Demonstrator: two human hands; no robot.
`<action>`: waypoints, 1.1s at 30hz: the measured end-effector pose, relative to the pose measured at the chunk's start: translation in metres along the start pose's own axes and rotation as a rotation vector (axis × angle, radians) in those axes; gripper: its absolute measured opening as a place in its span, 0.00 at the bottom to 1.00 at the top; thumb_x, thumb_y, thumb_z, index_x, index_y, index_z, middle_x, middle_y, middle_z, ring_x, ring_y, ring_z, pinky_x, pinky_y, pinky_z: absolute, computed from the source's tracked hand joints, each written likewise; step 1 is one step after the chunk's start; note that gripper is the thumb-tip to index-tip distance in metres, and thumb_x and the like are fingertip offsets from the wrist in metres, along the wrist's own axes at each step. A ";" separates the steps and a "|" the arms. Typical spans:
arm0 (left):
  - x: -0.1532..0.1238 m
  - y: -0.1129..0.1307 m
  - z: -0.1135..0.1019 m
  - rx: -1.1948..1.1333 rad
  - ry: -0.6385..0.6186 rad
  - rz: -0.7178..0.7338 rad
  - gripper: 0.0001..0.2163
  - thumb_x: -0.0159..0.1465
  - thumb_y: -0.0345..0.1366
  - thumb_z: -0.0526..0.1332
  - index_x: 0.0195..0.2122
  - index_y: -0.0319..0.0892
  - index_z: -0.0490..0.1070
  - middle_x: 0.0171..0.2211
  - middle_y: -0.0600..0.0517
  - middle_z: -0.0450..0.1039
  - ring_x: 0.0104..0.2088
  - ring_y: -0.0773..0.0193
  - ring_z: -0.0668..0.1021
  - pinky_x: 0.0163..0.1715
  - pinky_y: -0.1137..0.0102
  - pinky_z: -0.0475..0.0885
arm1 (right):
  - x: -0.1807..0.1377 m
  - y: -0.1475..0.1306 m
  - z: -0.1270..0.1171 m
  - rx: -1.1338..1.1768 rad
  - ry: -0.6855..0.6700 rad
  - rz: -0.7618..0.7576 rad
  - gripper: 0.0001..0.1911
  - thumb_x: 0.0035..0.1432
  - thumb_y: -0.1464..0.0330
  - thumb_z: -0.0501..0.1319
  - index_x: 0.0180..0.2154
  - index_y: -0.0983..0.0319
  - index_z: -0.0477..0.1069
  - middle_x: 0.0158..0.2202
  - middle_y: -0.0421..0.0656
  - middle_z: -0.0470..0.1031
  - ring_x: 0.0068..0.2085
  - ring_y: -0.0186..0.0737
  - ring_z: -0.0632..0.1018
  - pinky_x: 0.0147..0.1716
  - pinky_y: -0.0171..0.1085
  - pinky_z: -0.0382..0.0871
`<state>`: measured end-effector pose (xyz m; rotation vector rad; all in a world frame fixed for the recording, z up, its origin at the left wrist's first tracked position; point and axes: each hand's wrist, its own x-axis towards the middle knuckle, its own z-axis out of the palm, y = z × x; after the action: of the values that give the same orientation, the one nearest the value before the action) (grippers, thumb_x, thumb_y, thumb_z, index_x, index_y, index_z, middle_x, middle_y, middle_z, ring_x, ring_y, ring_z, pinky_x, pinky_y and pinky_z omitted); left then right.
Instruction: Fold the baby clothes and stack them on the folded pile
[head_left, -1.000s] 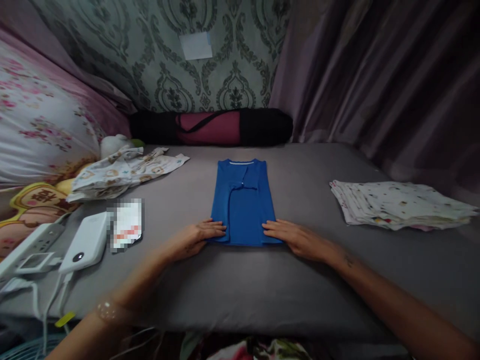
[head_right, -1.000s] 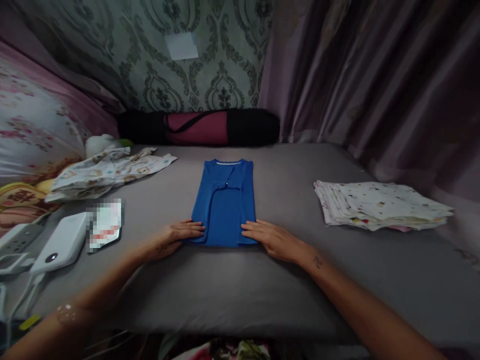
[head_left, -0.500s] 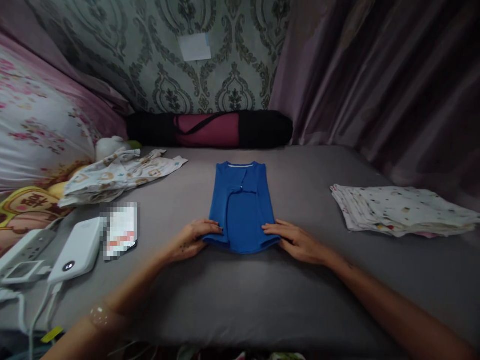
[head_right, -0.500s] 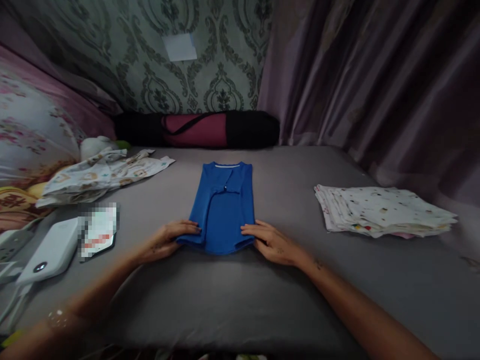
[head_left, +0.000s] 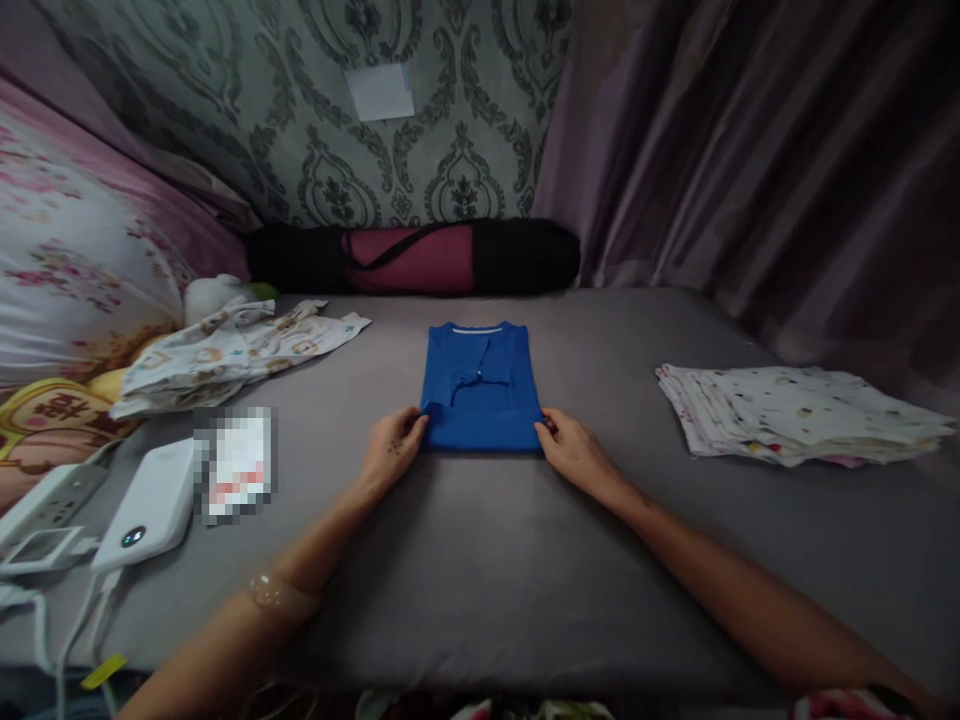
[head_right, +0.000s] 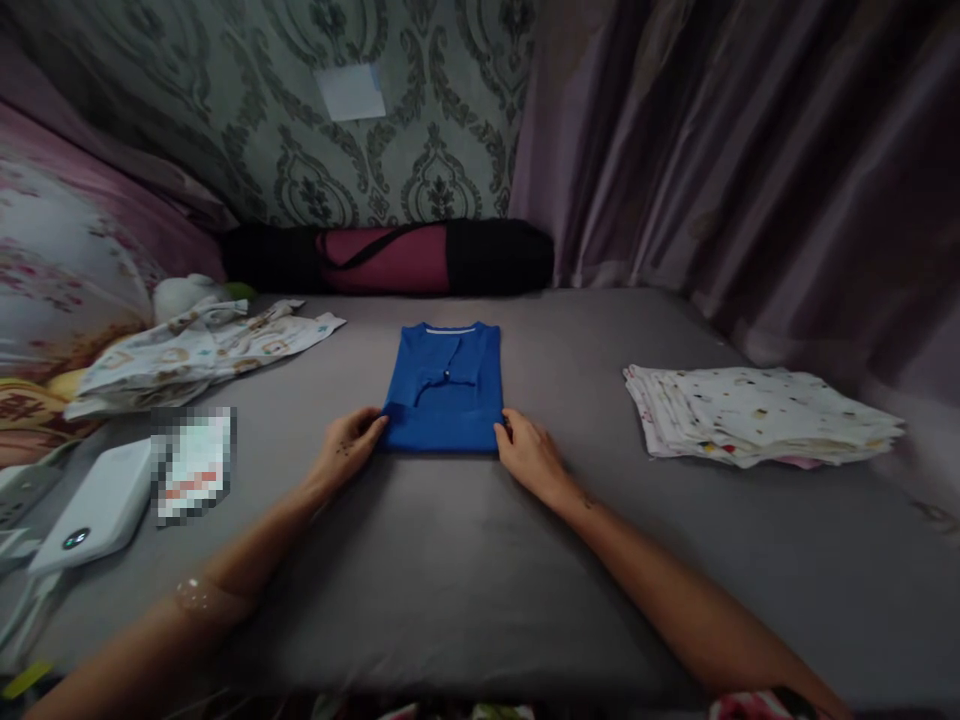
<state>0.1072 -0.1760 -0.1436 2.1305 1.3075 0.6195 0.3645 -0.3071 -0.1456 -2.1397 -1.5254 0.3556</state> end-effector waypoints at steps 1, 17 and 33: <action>-0.002 -0.001 0.000 0.016 0.016 0.011 0.15 0.62 0.44 0.52 0.37 0.40 0.73 0.27 0.51 0.74 0.27 0.63 0.74 0.28 0.71 0.66 | -0.002 -0.001 -0.001 -0.021 -0.003 -0.004 0.19 0.63 0.63 0.51 0.51 0.61 0.68 0.41 0.48 0.78 0.40 0.45 0.78 0.40 0.40 0.68; -0.016 0.001 -0.002 0.243 0.164 0.299 0.15 0.67 0.37 0.50 0.52 0.39 0.65 0.46 0.43 0.70 0.45 0.59 0.74 0.47 0.63 0.70 | -0.006 -0.007 -0.015 -0.220 0.049 -0.312 0.22 0.67 0.67 0.44 0.57 0.64 0.63 0.49 0.53 0.74 0.49 0.49 0.74 0.47 0.47 0.68; 0.011 0.003 0.022 0.476 -0.297 0.510 0.29 0.69 0.52 0.42 0.66 0.41 0.51 0.67 0.43 0.47 0.67 0.54 0.49 0.64 0.55 0.44 | 0.017 0.000 0.001 -0.248 -0.375 -0.800 0.30 0.69 0.60 0.42 0.67 0.62 0.41 0.69 0.46 0.43 0.68 0.42 0.43 0.66 0.50 0.40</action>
<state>0.1283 -0.1719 -0.1571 2.8506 0.7983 0.1655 0.3698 -0.2907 -0.1456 -1.4775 -2.5893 0.2943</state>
